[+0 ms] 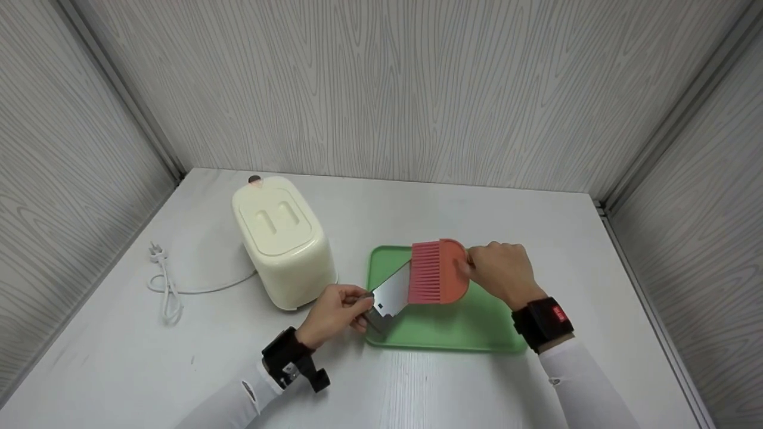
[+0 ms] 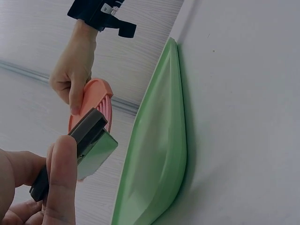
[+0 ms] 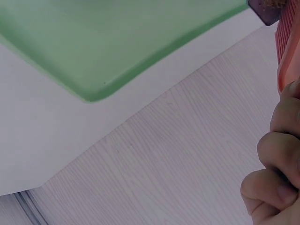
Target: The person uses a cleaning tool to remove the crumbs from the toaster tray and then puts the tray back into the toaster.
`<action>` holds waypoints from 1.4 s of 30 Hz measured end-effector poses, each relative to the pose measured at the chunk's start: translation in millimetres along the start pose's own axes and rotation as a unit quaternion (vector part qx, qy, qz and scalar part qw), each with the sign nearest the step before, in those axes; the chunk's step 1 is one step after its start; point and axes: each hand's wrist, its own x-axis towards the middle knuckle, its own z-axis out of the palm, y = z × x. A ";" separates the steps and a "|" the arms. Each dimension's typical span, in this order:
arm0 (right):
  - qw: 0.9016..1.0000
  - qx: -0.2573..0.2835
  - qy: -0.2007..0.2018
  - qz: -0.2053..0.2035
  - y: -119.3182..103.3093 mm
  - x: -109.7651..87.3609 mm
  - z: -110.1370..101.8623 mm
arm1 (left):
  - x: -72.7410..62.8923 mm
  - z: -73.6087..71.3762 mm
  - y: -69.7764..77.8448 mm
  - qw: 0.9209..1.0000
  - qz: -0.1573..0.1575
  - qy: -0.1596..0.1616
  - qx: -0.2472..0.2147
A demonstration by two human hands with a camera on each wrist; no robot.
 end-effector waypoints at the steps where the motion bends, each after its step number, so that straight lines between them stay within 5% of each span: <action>1: 1.000 -0.002 0.005 0.000 1.5 -0.7 0.0 | 0.0 -0.2 -0.1 1.000 0.002 0.000 0.002; 18: 0.997 0.021 0.063 0.028 17.9 -15.1 -1.5 | -1.1 -0.4 1.3 1.000 0.001 0.013 0.024; 30: 0.993 0.075 0.071 0.064 -12.8 -6.8 -4.3 | -1.3 0.2 -1.9 0.999 0.002 0.016 0.035; 42: 0.990 0.066 0.064 0.105 -21.3 -2.7 13.1 | -1.2 0.1 0.2 0.999 0.010 0.015 0.037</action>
